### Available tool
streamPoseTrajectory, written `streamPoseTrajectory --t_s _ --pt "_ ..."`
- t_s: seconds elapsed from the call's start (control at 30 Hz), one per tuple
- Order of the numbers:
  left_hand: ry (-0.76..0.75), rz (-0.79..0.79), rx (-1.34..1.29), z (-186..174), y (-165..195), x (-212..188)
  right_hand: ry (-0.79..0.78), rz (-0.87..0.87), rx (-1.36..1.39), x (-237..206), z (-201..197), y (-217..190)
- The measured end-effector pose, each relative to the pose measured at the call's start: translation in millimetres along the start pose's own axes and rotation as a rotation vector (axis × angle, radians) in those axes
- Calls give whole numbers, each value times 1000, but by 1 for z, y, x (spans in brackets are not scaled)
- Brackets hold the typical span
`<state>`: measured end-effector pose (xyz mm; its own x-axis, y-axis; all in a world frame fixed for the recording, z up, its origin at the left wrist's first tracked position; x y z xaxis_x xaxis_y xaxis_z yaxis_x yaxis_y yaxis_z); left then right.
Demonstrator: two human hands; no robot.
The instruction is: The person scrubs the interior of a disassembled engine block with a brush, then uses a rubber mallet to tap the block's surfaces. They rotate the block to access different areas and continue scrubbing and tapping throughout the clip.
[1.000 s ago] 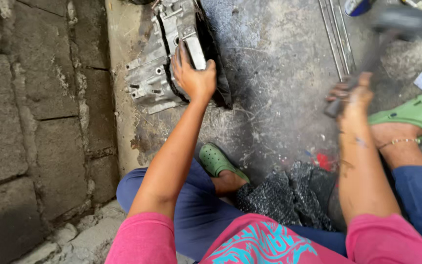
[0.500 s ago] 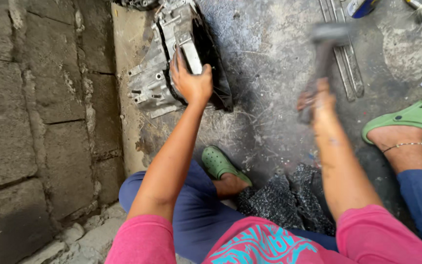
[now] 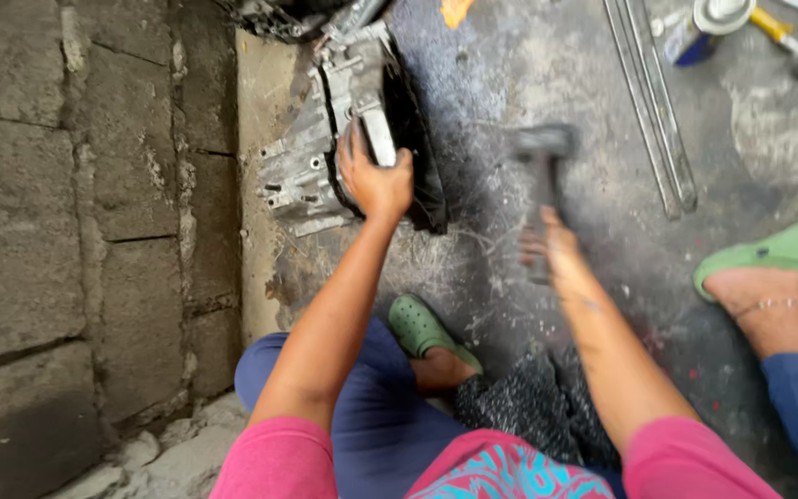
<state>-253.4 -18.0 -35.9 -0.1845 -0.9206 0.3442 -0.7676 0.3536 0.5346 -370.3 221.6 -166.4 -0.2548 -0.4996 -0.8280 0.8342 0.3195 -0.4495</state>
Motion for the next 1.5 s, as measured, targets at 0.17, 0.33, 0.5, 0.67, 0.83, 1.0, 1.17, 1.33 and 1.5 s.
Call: streamPoseTrajectory --t_s 0.17,0.33,0.5,0.67,0.83,1.0,1.17,1.33,1.5 --pt "3 8 30 5 -10 -8 162 -321 481 15 -130 -69" --pt "-5 18 16 6 -9 -8 349 -454 613 -29 -25 -72" --pt "12 -41 25 -4 -8 -3 -328 154 79 -43 96 -12" --pt "-26 -9 25 -5 -15 -4 -134 -201 376 14 -77 -62" --pt "-21 -24 19 1 -19 -7 6 -446 1016 -7 -141 -117" --pt "-50 -46 31 -6 -15 -10 92 -203 215 -57 58 -43" --pt "-57 25 29 -14 -19 -4 -217 30 159 -17 44 -22" --pt "-68 13 12 -7 -34 -9 53 -357 550 10 -166 -105" --pt "-80 18 16 -4 -35 -16 226 -596 796 -39 -149 -131"
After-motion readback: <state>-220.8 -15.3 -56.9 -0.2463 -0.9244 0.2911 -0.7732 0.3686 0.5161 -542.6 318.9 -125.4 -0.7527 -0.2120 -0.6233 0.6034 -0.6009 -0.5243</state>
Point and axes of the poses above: each hand's wrist, its own x-axis towards the middle knuckle, its own z-axis out of the palm, y = z × x, the point moved 2 cm from there along x, towards the middle knuckle, and after that the axes turned 2 degrees about y, right-handed, at the moved point
